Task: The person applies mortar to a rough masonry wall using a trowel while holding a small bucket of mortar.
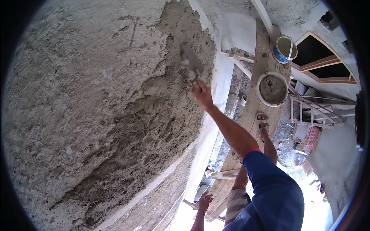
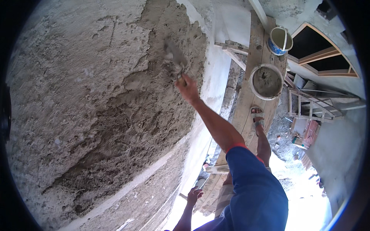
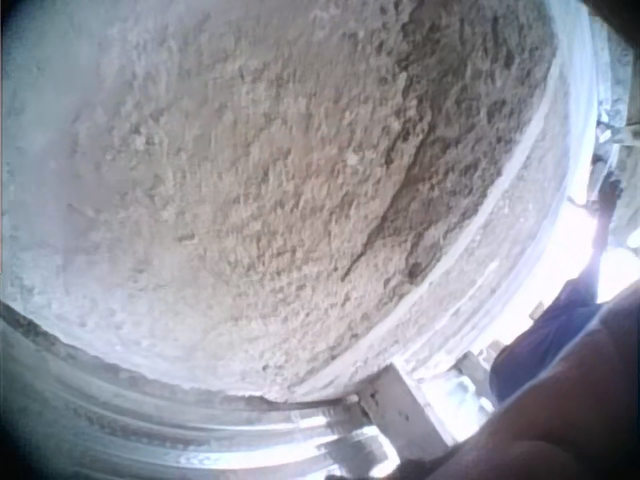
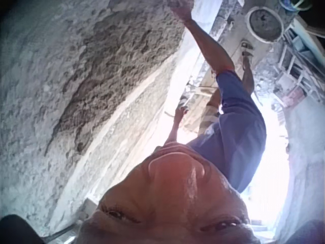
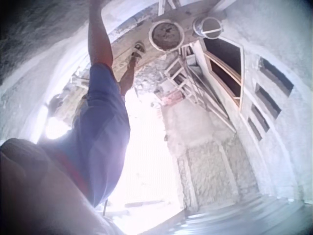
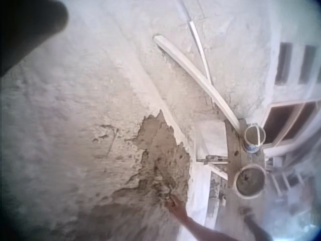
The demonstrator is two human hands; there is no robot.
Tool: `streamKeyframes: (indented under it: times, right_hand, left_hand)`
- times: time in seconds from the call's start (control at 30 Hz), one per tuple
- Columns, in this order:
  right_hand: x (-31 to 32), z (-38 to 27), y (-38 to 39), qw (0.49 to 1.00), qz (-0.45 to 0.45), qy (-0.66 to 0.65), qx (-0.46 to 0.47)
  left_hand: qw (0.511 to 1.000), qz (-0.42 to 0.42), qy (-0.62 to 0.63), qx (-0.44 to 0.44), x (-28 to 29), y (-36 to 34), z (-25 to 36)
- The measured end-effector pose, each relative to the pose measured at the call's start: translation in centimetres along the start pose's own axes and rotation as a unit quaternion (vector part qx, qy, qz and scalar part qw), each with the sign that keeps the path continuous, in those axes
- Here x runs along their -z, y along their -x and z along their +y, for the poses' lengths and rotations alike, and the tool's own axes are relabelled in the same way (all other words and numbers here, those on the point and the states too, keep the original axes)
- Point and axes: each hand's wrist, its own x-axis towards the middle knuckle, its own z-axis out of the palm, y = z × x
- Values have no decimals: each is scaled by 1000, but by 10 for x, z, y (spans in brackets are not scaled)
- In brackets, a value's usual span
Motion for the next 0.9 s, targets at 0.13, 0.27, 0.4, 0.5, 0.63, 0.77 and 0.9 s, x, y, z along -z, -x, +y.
streamKeyframes:
  times: [0.13,0.27,0.4,0.5,0.63,0.77,0.9]
  right_hand:
    - [-30,-17,68,987,-9,-147,-61]
    - [-50,-43,114,961,-12,-231,-151]
    - [-44,-83,151,942,-116,-262,-176]
    - [-19,-126,182,858,-206,-398,-252]
    - [32,-183,200,868,-59,-450,-200]
    - [97,-220,204,932,152,-314,95]
    - [122,-234,197,904,288,-205,241]
  left_hand:
    - [1000,-3,0,-27,-9,9,3]
    - [998,-15,-19,-62,-8,7,13]
    - [997,-32,-34,-61,2,2,20]
    - [997,-26,-39,-58,10,-3,24]
    - [996,-32,-23,-77,20,-6,29]
    - [996,-14,45,-71,31,-7,26]
    - [997,-13,14,-76,49,-10,10]
